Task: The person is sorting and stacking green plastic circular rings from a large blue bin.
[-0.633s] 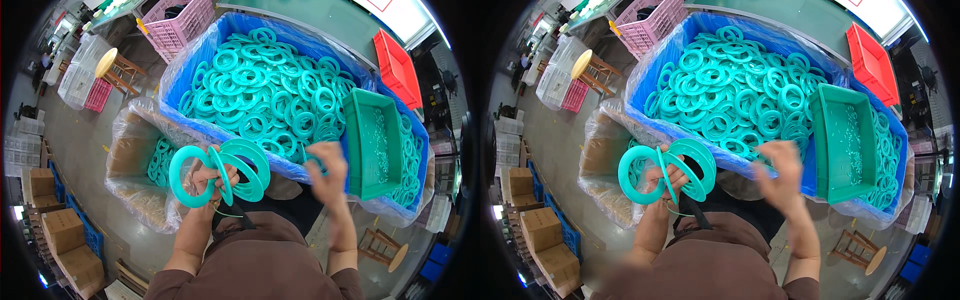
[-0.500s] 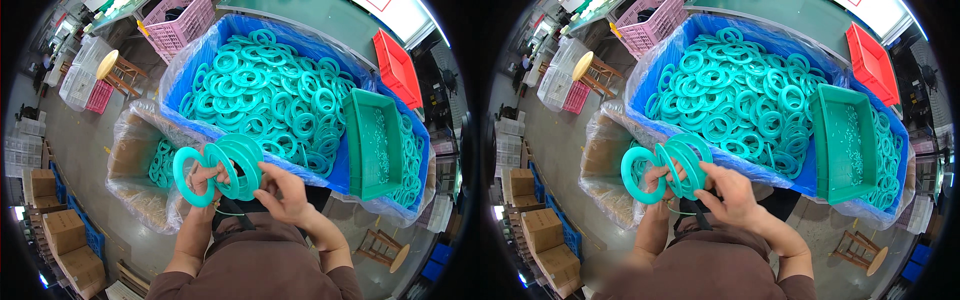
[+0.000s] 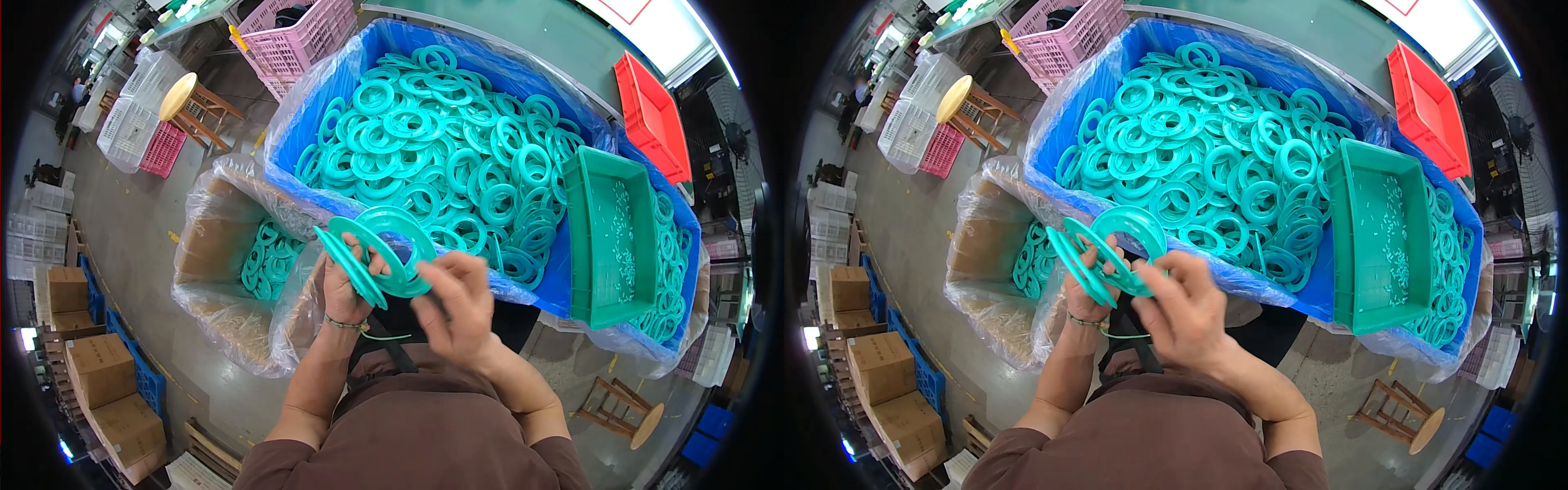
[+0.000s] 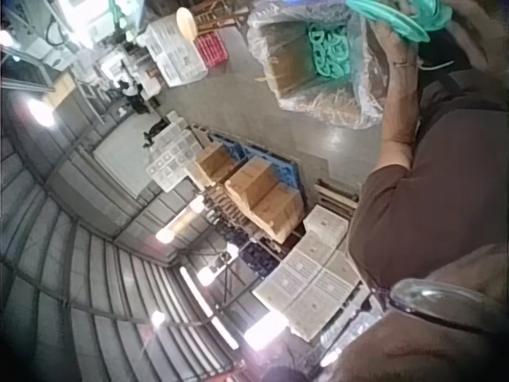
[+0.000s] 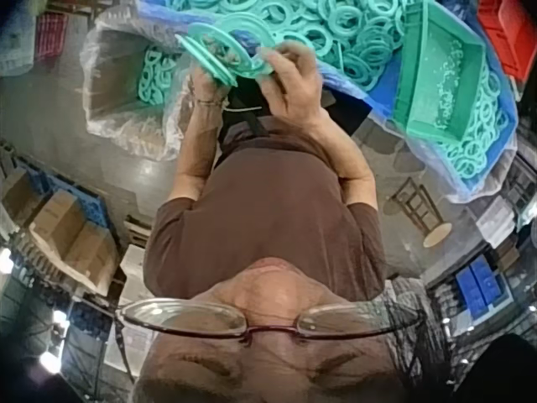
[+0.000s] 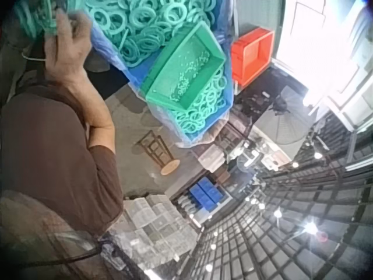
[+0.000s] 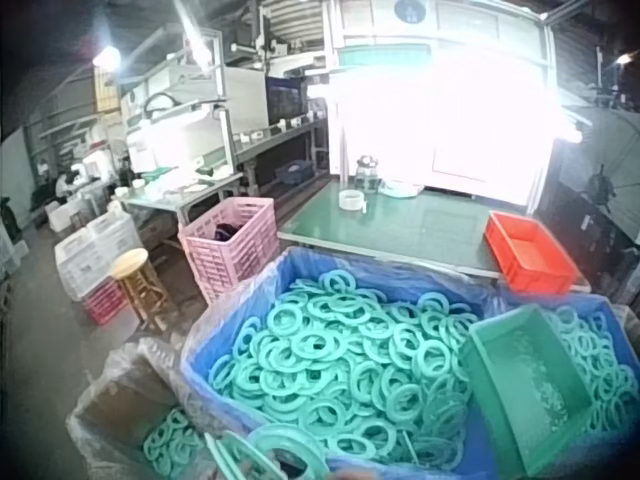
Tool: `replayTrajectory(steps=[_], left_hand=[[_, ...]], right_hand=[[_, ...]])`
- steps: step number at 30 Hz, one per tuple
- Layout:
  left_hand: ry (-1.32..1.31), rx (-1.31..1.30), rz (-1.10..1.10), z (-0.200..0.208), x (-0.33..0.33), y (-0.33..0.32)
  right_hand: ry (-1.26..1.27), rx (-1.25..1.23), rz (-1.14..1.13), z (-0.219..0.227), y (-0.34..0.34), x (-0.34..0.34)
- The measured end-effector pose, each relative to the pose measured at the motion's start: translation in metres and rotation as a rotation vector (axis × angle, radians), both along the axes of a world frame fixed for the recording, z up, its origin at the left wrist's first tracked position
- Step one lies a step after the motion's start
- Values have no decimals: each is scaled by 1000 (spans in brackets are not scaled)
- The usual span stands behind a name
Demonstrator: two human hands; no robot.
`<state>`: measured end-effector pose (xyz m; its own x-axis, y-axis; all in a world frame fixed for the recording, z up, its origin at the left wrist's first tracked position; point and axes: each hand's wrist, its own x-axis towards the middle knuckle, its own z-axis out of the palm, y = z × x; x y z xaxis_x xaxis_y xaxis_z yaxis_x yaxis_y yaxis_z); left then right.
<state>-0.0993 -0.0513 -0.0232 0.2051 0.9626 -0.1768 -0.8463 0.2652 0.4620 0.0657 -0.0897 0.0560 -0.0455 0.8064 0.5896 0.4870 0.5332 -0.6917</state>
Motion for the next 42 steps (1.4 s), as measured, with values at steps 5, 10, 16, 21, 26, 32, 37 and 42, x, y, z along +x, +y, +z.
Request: replayTrajectory(steps=[5, 10, 16, 21, 26, 32, 37, 42], left_hand=[[-167, 12, -67, 31, 7, 6], [-238, 109, -204, 33, 5, 6], [-170, 118, -233, 44, -3, 1], [-152, 65, -114, 45, 11, -3], [-130, 230, -166, 25, 8, -1], [8, 155, -127, 37, 9, -3], [84, 159, -271, 47, 4, -2], [326, 287, -388, 50, -4, -1]], right_hand=[[397, -347, 29, -20, 3, 19], [704, -682, 121, -14, 8, 14], [920, -686, 142, -10, 14, 22], [1010, -678, 76, -11, 7, 14], [965, -682, 70, -8, 8, 20], [991, -719, 176, -9, 10, 36], [803, -637, 193, -1, 29, 49], [220, -765, 290, 10, 42, 49]])
